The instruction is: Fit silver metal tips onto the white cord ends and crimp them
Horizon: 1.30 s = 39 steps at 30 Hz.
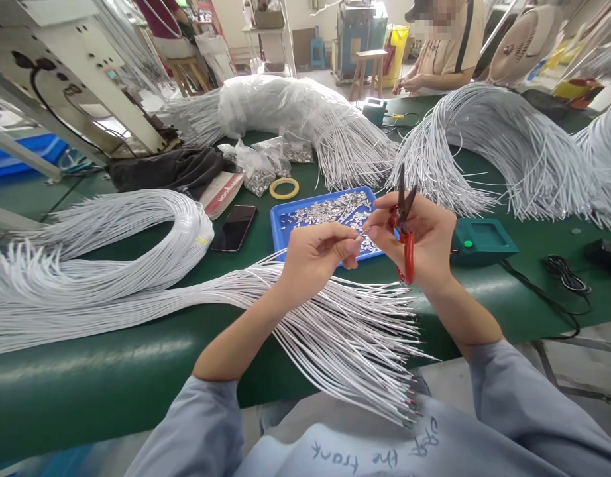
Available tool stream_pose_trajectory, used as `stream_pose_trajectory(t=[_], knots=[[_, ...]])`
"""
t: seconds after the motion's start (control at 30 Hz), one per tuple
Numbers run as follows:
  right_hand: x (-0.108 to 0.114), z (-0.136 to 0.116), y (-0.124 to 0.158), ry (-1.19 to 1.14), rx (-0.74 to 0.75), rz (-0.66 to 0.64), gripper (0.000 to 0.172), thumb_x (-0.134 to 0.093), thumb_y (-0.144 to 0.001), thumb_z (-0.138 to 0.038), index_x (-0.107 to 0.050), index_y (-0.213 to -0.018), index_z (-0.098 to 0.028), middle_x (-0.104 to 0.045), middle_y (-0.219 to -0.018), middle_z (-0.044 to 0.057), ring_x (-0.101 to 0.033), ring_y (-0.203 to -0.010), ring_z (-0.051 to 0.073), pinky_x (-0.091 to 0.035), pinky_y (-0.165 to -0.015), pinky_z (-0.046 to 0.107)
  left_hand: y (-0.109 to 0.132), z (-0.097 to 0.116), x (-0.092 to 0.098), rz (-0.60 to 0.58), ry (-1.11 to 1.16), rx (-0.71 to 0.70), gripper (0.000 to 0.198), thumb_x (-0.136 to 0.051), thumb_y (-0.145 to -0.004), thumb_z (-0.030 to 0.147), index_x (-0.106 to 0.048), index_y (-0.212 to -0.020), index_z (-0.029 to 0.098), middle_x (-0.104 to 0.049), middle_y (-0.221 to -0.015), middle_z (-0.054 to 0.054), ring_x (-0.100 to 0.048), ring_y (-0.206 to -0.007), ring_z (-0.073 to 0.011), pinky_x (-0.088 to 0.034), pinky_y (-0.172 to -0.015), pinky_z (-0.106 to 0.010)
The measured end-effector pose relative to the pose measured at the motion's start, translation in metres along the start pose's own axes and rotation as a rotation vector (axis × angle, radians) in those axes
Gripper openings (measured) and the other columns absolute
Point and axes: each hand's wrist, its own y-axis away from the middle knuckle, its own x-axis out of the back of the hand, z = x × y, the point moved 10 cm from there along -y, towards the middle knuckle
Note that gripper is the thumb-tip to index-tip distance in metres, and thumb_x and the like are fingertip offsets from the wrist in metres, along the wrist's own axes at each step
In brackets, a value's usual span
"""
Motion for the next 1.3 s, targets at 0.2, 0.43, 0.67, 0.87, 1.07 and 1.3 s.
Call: stream_pose_trajectory(t=[0.2,0.43,0.67,0.87,1.07,1.3], knots=[[-0.001,0.0,-0.002,-0.035,0.0,-0.004,0.025,-0.073,-0.075,-0.012,-0.068,-0.094,-0.028,-0.07,-0.074,-0.007,-0.065,-0.065,0.009,-0.056,-0.061,0.024,0.0,-0.011,-0.005,-0.061,0.136,0.086,0.023,-0.072,-0.086,0.037,-0.073,-0.077,0.016,-0.066,-0.06,0.001,-0.061,-0.048,-0.0063,-0.051,-0.047,-0.014],[0.001,0.012,-0.011,0.04,-0.042,0.015,0.019,-0.069,-0.074,-0.018,-0.065,-0.092,-0.022,-0.067,-0.07,-0.006,-0.061,-0.061,0.009,-0.052,-0.06,0.025,0.003,-0.008,-0.012,-0.106,0.121,0.085,0.023,-0.074,-0.084,0.035,-0.071,-0.074,0.015,-0.065,-0.06,0.0,-0.059,-0.047,-0.0072,-0.05,-0.045,-0.016],[-0.01,0.083,-0.032,0.297,-0.19,-0.145,0.022,-0.058,-0.07,-0.016,-0.066,-0.09,-0.017,-0.063,-0.067,-0.003,-0.056,-0.065,0.012,-0.045,-0.066,0.029,0.005,0.014,-0.004,0.004,-0.189,-0.166,0.015,-0.066,-0.089,0.027,-0.072,-0.081,0.017,-0.066,-0.07,-0.002,-0.06,-0.063,-0.0094,-0.053,-0.056,-0.019],[-0.007,0.133,-0.035,0.675,-0.312,-0.225,0.035,-0.056,-0.074,-0.014,-0.073,-0.104,-0.014,-0.071,-0.076,0.004,-0.059,-0.071,0.018,-0.04,-0.069,0.031,0.005,0.017,-0.001,-0.001,-0.225,-0.19,0.009,-0.065,-0.089,0.02,-0.071,-0.082,0.017,-0.066,-0.075,-0.002,-0.062,-0.063,-0.0091,-0.054,-0.058,-0.019],[-0.006,0.133,-0.034,0.758,-0.305,-0.247,0.039,-0.057,-0.075,-0.014,-0.073,-0.11,-0.015,-0.073,-0.078,0.006,-0.062,-0.073,0.02,-0.04,-0.07,0.031,0.006,0.025,-0.001,0.006,-0.246,-0.235,0.008,-0.067,-0.085,0.012,-0.071,-0.08,0.017,-0.067,-0.073,-0.001,-0.062,-0.065,-0.0087,-0.054,-0.059,-0.018],[0.003,0.105,-0.038,0.586,-0.217,-0.098,0.029,-0.059,-0.073,-0.016,-0.072,-0.099,-0.016,-0.068,-0.074,0.001,-0.057,-0.068,0.015,-0.044,-0.071,0.031,0.009,0.034,0.001,0.04,-0.298,-0.333,0.007,-0.07,-0.083,0.012,-0.071,-0.079,0.017,-0.069,-0.074,-0.002,-0.063,-0.066,-0.0098,-0.053,-0.059,-0.02]])
